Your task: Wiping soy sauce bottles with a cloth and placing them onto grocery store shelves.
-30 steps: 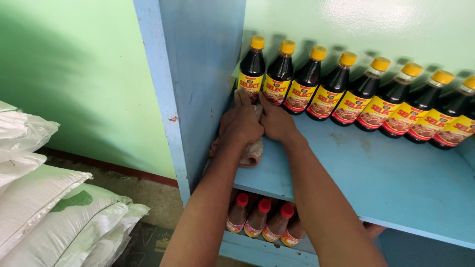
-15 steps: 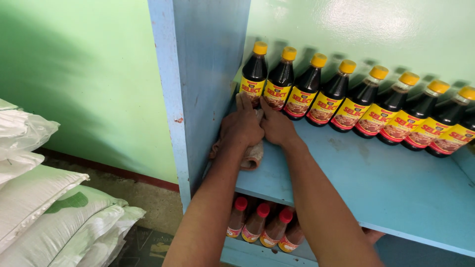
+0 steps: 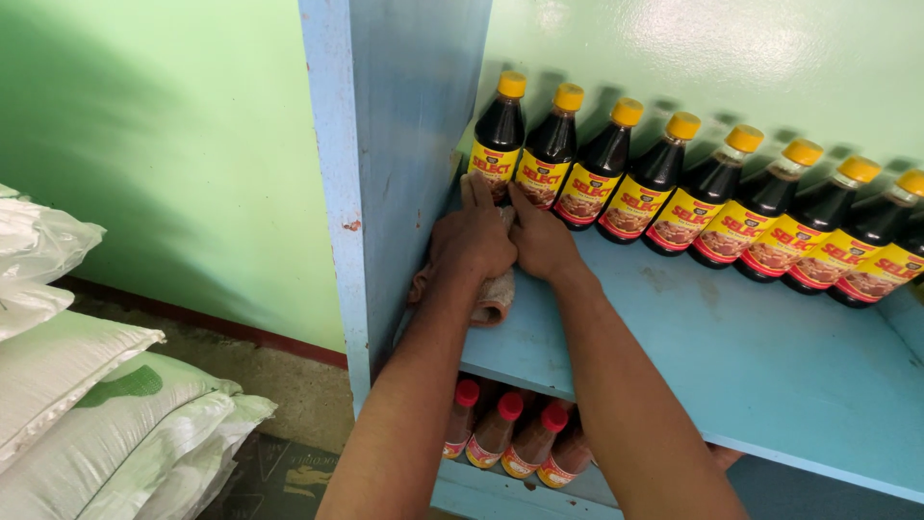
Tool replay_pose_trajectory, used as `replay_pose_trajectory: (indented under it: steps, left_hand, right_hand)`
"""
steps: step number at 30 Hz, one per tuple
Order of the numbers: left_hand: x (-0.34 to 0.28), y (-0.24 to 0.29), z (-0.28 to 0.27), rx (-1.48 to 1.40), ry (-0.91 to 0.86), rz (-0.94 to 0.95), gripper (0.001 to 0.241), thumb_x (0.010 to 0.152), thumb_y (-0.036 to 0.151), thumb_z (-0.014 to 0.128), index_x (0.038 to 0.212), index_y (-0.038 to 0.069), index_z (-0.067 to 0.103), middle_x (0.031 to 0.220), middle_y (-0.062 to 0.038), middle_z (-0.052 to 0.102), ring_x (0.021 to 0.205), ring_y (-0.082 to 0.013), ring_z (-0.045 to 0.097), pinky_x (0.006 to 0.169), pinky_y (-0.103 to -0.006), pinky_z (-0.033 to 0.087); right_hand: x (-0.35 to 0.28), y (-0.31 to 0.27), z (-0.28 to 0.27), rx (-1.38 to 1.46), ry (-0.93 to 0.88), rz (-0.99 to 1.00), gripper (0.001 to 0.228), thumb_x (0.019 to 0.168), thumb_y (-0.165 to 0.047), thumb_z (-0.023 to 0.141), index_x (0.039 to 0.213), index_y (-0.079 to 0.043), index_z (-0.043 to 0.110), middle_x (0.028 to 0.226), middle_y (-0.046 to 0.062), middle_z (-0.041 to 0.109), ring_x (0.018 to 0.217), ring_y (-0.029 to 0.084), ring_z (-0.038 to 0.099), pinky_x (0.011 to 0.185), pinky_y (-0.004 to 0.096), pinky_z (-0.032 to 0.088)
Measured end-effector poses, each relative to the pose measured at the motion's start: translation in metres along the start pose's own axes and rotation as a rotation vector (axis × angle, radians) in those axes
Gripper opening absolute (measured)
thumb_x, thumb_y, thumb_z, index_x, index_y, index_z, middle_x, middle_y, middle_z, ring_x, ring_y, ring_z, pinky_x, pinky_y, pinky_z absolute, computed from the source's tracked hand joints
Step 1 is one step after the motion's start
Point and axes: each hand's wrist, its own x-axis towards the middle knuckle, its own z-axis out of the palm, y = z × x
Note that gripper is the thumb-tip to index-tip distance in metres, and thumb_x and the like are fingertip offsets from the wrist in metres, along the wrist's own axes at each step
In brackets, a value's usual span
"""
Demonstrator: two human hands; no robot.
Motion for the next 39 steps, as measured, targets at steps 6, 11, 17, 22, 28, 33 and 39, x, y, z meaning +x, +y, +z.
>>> replay_pose_trajectory:
  steps: [6,11,17,22,28,33,39]
  left_hand:
    - [0.004,-0.001,0.004,0.012,0.001,0.001,0.077,0.105,0.042,0.031,0.163,0.002,0.002,0.171,-0.022,0.009,0.114,-0.0475,0.065,0.087,-0.0586,0.058]
    - [0.003,-0.001,0.003,-0.019,-0.003,-0.007,0.077,0.105,0.041,0.033,0.163,0.001,0.002,0.171,-0.023,0.009,0.117,-0.0487,0.063,0.088,-0.0594,0.058]
    - [0.005,-0.001,0.002,-0.003,0.001,-0.002,0.084,0.101,0.04,0.041,0.164,0.001,0.0,0.171,-0.023,0.007,0.119,-0.0495,0.062,0.089,-0.0611,0.057]
    - [-0.006,0.003,-0.008,0.013,-0.073,-0.036,0.083,0.104,0.041,0.039,0.163,0.001,-0.002,0.17,-0.025,0.005,0.134,-0.0475,0.052,0.099,-0.0621,0.053]
    - [-0.06,0.016,-0.033,0.021,-0.099,0.02,0.077,0.106,0.032,0.044,0.163,-0.001,0.004,0.156,-0.031,0.032,0.142,-0.0469,0.04,0.113,-0.0553,0.045]
    - [-0.08,0.004,-0.007,0.108,0.157,0.297,0.085,0.088,0.03,0.069,0.155,-0.002,0.027,0.129,-0.026,0.055,0.115,-0.0448,0.055,0.095,-0.0542,0.048]
    - [-0.237,0.069,-0.03,-0.39,0.313,0.507,0.048,0.089,0.02,0.067,0.134,0.007,0.055,0.114,-0.013,0.056,0.093,-0.0306,0.061,0.08,-0.0431,0.051]
  right_hand:
    - [-0.002,-0.002,-0.002,-0.008,0.017,-0.024,0.069,0.096,-0.01,0.041,0.164,-0.013,0.03,0.121,0.032,0.068,0.113,0.052,0.064,0.092,0.056,0.052]
    - [-0.002,-0.005,-0.001,0.011,0.025,0.0,0.068,0.096,-0.01,0.043,0.163,-0.014,0.032,0.12,0.033,0.068,0.113,0.053,0.064,0.095,0.057,0.052]
    - [0.003,-0.001,0.001,0.033,0.043,0.027,0.068,0.095,-0.011,0.044,0.162,-0.018,0.035,0.123,0.032,0.067,0.117,0.054,0.062,0.099,0.06,0.05]
    - [0.007,0.018,0.012,-0.17,0.109,0.184,0.044,0.095,-0.031,0.056,0.139,-0.03,0.058,0.105,0.018,0.076,0.106,0.042,0.072,0.092,0.055,0.056]
    - [-0.124,-0.06,-0.018,-0.089,0.281,-0.045,0.051,0.094,-0.024,0.061,0.141,-0.003,0.057,0.101,0.018,0.075,0.104,0.042,0.069,0.093,0.057,0.054]
    - [-0.295,-0.079,-0.011,0.19,0.545,-0.174,0.05,0.084,-0.012,0.071,0.133,0.0,0.064,0.121,0.018,0.066,0.119,0.036,0.061,0.106,0.047,0.044]
    - [-0.467,0.136,0.173,1.399,0.288,0.117,0.048,0.098,-0.017,0.058,0.138,0.009,0.056,0.13,0.024,0.07,0.121,0.03,0.065,0.101,0.042,0.049]
